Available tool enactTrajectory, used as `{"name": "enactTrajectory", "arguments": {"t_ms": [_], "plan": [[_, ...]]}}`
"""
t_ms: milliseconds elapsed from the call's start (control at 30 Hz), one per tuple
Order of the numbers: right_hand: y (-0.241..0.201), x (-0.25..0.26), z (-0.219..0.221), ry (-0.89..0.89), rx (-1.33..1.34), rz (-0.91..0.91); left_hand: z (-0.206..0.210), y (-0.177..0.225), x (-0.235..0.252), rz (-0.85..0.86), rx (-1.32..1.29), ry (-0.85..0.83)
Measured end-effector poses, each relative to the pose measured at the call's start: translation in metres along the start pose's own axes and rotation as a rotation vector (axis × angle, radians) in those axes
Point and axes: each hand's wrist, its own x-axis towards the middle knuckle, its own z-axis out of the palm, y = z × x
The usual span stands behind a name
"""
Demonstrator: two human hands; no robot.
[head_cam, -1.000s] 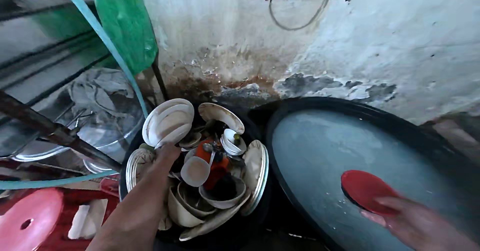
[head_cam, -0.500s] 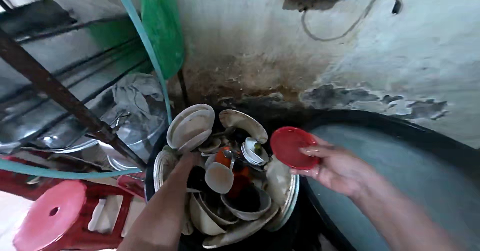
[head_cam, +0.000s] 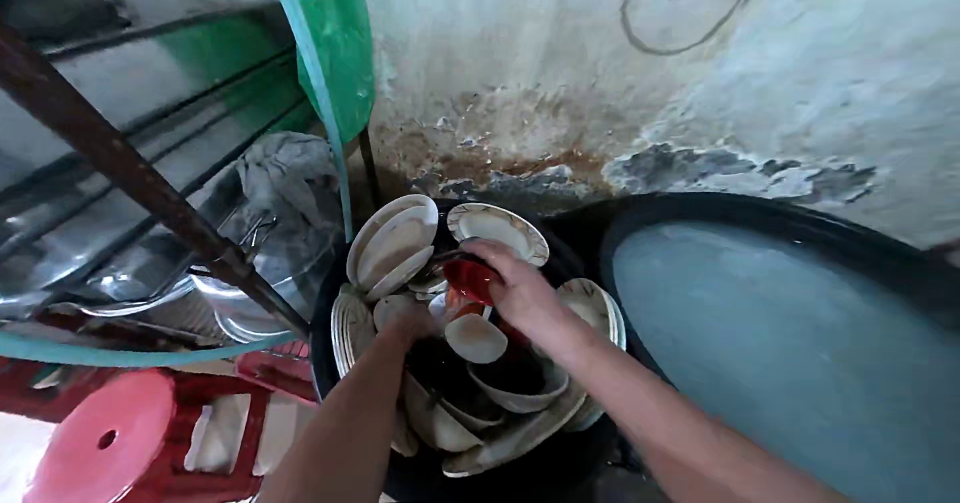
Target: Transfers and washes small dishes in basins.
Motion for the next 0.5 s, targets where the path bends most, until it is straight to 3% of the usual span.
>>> {"name": "enactTrajectory", "arguments": {"t_ms": [67,167,233,267,367,500], "plan": [[0.017,-0.016,-0.027,0.105,0.012,-0.026,-0.011,0.006,-0.018,0.041,-0.169,0.073],[0.066,-0.053,-0.078,0.31,-0.008,-0.016,-0.026,0.001,-0.028,0.156,-0.724,0.285],[0.103,-0.088,-0.109,0.423,0.007,0.121,-0.03,0.001,-0.031,0.157,-1.125,0.397],[0.127,-0.106,-0.122,0.458,0.018,0.226,-0.031,0.001,-0.032,0.164,-1.164,0.426],[0.195,-0.157,-0.144,0.486,0.016,0.489,-0.015,0.021,-0.039,0.293,-0.729,0.522],[0.266,-0.2,-0.15,0.438,-0.217,0.527,0.024,0.063,-0.035,0.527,0.03,0.418]]}}
